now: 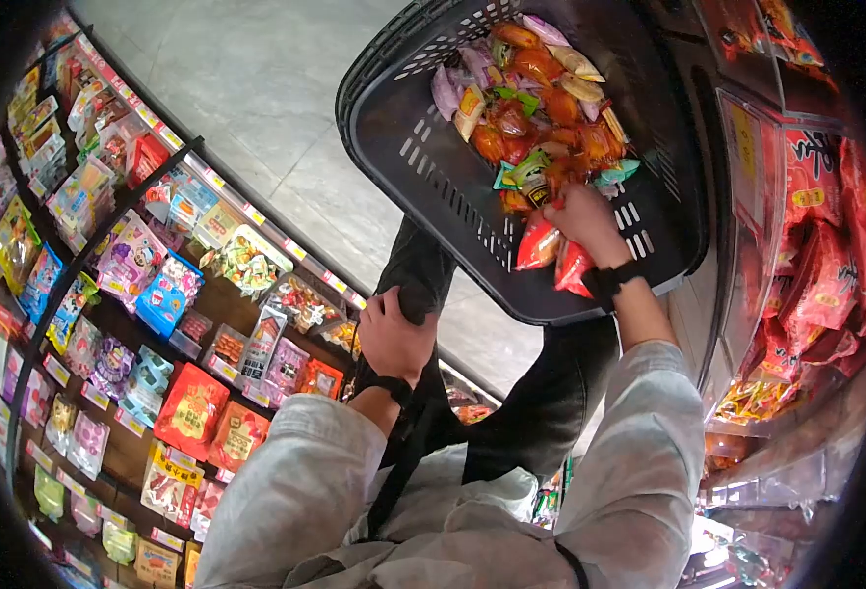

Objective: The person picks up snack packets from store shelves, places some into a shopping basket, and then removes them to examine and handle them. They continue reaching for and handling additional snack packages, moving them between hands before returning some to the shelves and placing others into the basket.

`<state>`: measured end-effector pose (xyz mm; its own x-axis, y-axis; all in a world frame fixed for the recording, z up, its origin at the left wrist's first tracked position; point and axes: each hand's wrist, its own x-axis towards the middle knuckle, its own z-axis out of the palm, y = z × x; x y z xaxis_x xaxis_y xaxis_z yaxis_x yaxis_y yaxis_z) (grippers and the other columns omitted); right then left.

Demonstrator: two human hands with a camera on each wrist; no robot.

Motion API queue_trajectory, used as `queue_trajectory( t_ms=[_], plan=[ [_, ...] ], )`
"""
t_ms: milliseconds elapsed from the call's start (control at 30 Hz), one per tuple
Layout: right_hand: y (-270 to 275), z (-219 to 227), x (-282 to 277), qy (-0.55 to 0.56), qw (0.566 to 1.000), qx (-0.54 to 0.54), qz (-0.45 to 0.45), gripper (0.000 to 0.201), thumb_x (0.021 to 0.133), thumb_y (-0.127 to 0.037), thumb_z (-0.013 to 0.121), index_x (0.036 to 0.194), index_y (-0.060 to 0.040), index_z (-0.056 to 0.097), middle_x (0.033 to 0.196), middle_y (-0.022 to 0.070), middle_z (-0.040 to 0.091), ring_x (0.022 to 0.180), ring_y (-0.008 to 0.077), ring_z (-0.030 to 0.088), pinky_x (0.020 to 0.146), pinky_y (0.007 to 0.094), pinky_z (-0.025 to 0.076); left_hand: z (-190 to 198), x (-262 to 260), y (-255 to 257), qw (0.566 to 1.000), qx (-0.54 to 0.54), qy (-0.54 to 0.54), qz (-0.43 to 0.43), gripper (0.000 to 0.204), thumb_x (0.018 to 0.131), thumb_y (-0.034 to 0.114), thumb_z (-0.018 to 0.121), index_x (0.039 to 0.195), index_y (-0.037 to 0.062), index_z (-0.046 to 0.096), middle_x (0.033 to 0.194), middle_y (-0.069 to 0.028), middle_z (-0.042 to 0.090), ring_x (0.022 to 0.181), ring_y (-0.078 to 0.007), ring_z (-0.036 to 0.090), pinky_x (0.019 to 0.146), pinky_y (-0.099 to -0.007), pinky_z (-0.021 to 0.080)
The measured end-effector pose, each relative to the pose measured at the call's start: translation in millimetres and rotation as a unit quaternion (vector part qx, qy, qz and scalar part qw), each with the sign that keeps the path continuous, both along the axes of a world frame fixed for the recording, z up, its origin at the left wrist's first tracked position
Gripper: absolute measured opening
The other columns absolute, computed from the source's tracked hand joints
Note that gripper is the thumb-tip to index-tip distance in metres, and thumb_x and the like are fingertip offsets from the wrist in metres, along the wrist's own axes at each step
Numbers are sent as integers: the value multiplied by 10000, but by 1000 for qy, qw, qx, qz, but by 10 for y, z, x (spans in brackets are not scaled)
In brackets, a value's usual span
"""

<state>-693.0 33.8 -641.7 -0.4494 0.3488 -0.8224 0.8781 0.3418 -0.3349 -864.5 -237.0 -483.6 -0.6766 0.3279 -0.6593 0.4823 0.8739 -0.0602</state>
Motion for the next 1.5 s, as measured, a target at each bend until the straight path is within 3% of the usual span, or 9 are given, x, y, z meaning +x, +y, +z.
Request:
queue_trajectory(
  t_ms=[33,133,300,533,733,833,1033,1233,1500],
  plan=[
    [-23,-61,-49,-4,999,16,-46,549,864,-276,757,1294,-2,553,1092,264,712,1044,455,684,881,529,553,3,1,5,1000,2,2,-1,616,724,335,787,1258,83,613,1188,-145,610,1126,-371,603,923,-522,502],
    [-6,-301,-246,-31,994,66,-84,655,890,-273,741,1416,-19,443,1149,255,705,1089,441,678,919,527,547,7,19,10,1000,9,6,-7,612,725,335,786,1253,80,611,1184,-147,610,1121,-372,604,917,-521,503],
    [92,-679,-330,10,999,25,22,876,795,-255,851,1490,-54,356,1217,219,707,1152,352,692,939,470,565,31,42,4,1000,1,6,-13,618,722,339,794,1253,81,611,1186,-143,613,1124,-370,603,915,-520,505],
    [181,-1091,-504,-141,989,32,15,1085,713,-260,891,1582,-72,271,1210,234,708,1138,411,686,925,532,562,5,90,-53,999,18,24,-13,625,724,342,794,1266,90,609,1204,-139,615,1124,-366,604,909,-526,508],
    [171,-1213,-217,-27,993,31,113,1046,752,-219,871,1605,-138,272,1220,222,707,1116,399,696,952,505,554,-6,133,-123,1000,21,23,-3,615,726,354,782,1254,89,615,1204,-141,614,1123,-367,605,902,-521,505],
    [192,-900,-351,-57,995,15,82,1036,746,-221,882,1605,-179,304,1232,206,706,1139,386,688,961,496,550,-3,142,-132,999,21,31,-7,617,724,359,778,1256,90,617,1198,-139,613,1123,-361,605,908,-514,496],
    [83,-1091,-387,-58,992,26,111,971,725,-263,915,1548,-168,407,1247,197,696,1189,386,661,951,509,547,5,147,-116,999,13,34,-7,610,725,358,777,1252,94,620,1190,-134,613,1124,-353,603,919,-510,486],
    [119,-938,-293,-9,991,39,126,656,838,-231,819,1418,-137,527,1228,169,694,1150,400,668,941,518,545,-5,157,-104,999,17,38,-13,598,716,337,790,1239,98,624,1180,-130,611,1103,-359,602,913,-509,488],
    [198,-576,-128,88,990,1,114,353,959,-239,669,1292,-177,569,1024,193,712,1025,418,686,830,541,525,-4,164,-71,999,17,44,-14,596,705,324,795,1230,92,633,1170,-134,611,1094,-361,600,911,-506,499]
  ],
)
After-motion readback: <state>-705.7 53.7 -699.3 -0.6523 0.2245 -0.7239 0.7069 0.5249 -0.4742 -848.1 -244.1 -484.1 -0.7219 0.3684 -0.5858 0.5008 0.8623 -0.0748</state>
